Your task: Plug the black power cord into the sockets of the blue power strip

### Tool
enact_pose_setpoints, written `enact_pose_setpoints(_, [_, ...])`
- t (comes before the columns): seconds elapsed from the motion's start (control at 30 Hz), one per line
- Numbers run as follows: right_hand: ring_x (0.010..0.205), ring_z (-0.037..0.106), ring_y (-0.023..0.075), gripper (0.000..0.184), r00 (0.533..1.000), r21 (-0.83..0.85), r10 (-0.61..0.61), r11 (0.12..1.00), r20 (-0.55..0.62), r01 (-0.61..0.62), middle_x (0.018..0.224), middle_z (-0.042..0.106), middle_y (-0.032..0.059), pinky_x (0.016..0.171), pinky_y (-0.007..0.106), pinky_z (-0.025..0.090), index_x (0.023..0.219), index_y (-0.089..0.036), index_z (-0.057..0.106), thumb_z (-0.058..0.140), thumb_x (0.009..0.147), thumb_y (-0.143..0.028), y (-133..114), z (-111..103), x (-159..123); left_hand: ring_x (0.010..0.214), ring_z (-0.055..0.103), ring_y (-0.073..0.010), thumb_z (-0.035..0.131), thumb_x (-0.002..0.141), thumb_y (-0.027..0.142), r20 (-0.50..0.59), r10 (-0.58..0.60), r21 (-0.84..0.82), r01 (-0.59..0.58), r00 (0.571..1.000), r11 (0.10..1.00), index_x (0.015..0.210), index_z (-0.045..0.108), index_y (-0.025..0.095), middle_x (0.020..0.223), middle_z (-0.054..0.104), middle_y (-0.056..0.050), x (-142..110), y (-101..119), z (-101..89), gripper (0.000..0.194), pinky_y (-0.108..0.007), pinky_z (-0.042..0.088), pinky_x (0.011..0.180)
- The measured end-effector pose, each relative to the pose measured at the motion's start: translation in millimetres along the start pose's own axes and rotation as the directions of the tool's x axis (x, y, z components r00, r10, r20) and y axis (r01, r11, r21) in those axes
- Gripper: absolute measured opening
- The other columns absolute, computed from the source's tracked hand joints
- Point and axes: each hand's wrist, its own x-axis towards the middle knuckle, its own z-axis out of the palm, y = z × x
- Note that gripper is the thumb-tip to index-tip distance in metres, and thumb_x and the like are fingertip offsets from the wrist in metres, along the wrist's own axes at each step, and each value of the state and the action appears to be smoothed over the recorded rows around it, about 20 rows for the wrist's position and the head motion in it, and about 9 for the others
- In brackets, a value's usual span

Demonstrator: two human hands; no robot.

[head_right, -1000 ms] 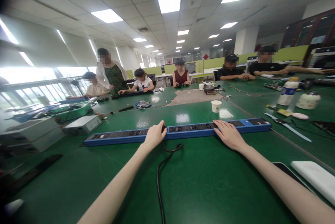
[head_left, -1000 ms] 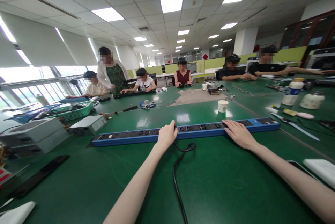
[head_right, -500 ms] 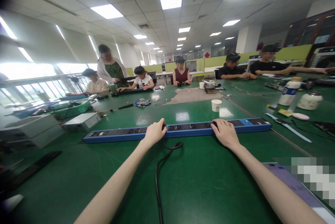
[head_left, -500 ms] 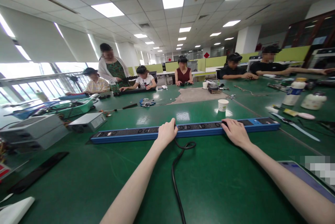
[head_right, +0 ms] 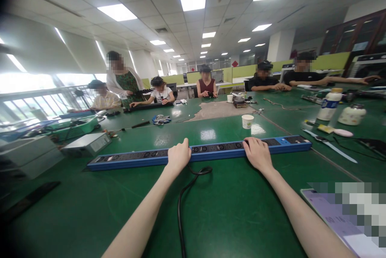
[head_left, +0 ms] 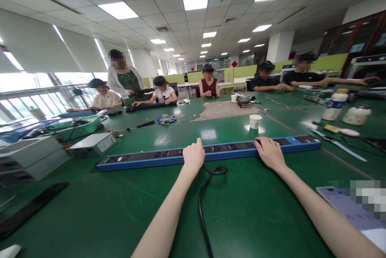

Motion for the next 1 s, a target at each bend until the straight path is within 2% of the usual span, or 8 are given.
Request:
enact_pose_setpoints(0.3, [0.122,0.063,0.0307,0.044,1.000,-0.020,0.008,1.000,0.007,-0.008,0.129,0.075,0.0109,0.105,0.048,0.042,0.123,-0.025,0.068,0.031,0.111,-0.047,-3,-3,0,0.099,0.076,-0.0314,0.049,0.107,0.039,0.002,0.041,-0.053,-0.041,0.999,0.998,0.122,0.061,0.024,0.104,0.077,-0.013,10,-18,5.3,0.025,-0.039,0.053,0.087])
enact_pose_setpoints(0.57, [0.121,0.064,0.0304,0.043,1.000,-0.023,0.001,1.000,0.003,-0.001,0.128,0.075,0.0108,0.104,0.048,0.043,0.123,-0.025,0.068,0.032,0.111,-0.045,-4,-5,1,0.101,0.076,-0.0324,0.048,0.106,0.034,-0.029,0.042,0.003,-0.042,0.999,0.999,0.115,0.065,0.021,0.105,0.077,-0.016,10,-7,5.2,0.023,-0.038,0.053,0.087])
enact_pose_setpoints(0.67, [0.119,0.064,0.0306,0.042,1.000,-0.015,-0.005,1.000,-0.011,0.005,0.126,0.076,0.0109,0.104,0.047,0.043,0.123,-0.026,0.068,0.032,0.111,-0.045,-3,-4,1,0.098,0.076,-0.0315,0.044,0.108,0.033,-0.066,0.023,-0.010,-0.023,0.998,1.000,0.116,0.066,0.020,0.101,0.077,-0.015,11,-5,-11.5,0.026,-0.037,0.052,0.086])
enact_pose_setpoints(0.73, [0.119,0.064,0.0305,0.042,1.000,-0.011,-0.006,1.000,-0.016,0.006,0.126,0.076,0.0106,0.104,0.048,0.043,0.122,-0.026,0.068,0.032,0.111,-0.045,-3,-3,0,0.093,0.076,-0.0300,0.040,0.111,0.036,-0.198,-0.034,-0.072,0.020,0.980,0.997,0.122,0.065,0.021,0.096,0.077,-0.013,11,-6,-35.0,0.031,-0.036,0.052,0.085])
enact_pose_setpoints(0.8, [0.119,0.064,0.0302,0.042,1.000,-0.008,-0.003,1.000,-0.015,0.003,0.125,0.076,0.0102,0.104,0.047,0.043,0.123,-0.026,0.067,0.031,0.112,-0.045,-3,-3,0,0.088,0.075,-0.0278,0.041,0.111,0.041,-0.394,-0.076,-0.194,-0.003,0.916,0.981,0.128,0.063,0.024,0.091,0.076,-0.008,10,-7,-62.4,0.033,-0.034,0.051,0.082])
enact_pose_setpoints(0.87, [0.119,0.064,0.0298,0.042,1.000,-0.006,0.000,1.000,-0.009,0.000,0.126,0.076,0.0098,0.104,0.047,0.043,0.123,-0.026,0.067,0.031,0.112,-0.044,-3,-4,0,0.078,0.072,-0.0229,0.045,0.110,0.044,-0.511,-0.075,-0.338,-0.120,0.857,0.933,0.128,0.063,0.025,0.082,0.072,-0.002,6,-7,-83.4,0.031,-0.030,0.049,0.077])
enact_pose_setpoints(0.93, [0.119,0.064,0.0298,0.042,1.000,-0.003,0.004,1.000,-0.008,-0.004,0.126,0.076,0.0098,0.104,0.047,0.043,0.123,-0.026,0.067,0.031,0.112,-0.044,-3,-5,0,0.066,0.066,-0.0183,0.051,0.107,0.044,-0.513,-0.050,-0.458,-0.224,0.857,0.860,0.124,0.062,0.025,0.073,0.066,0.003,0,-3,-90.0,0.028,-0.026,0.046,0.070])
enact_pose_setpoints(1.0, [0.120,0.064,0.0300,0.042,1.000,-0.001,0.003,1.000,-0.009,-0.003,0.126,0.076,0.0099,0.105,0.048,0.043,0.123,-0.026,0.067,0.031,0.112,-0.044,-3,-6,0,0.060,0.062,-0.0160,0.056,0.104,0.040,-0.428,0.008,-0.539,-0.262,0.904,0.801,0.119,0.063,0.025,0.067,0.062,0.006,-4,6,-80.7,0.023,-0.025,0.042,0.065])
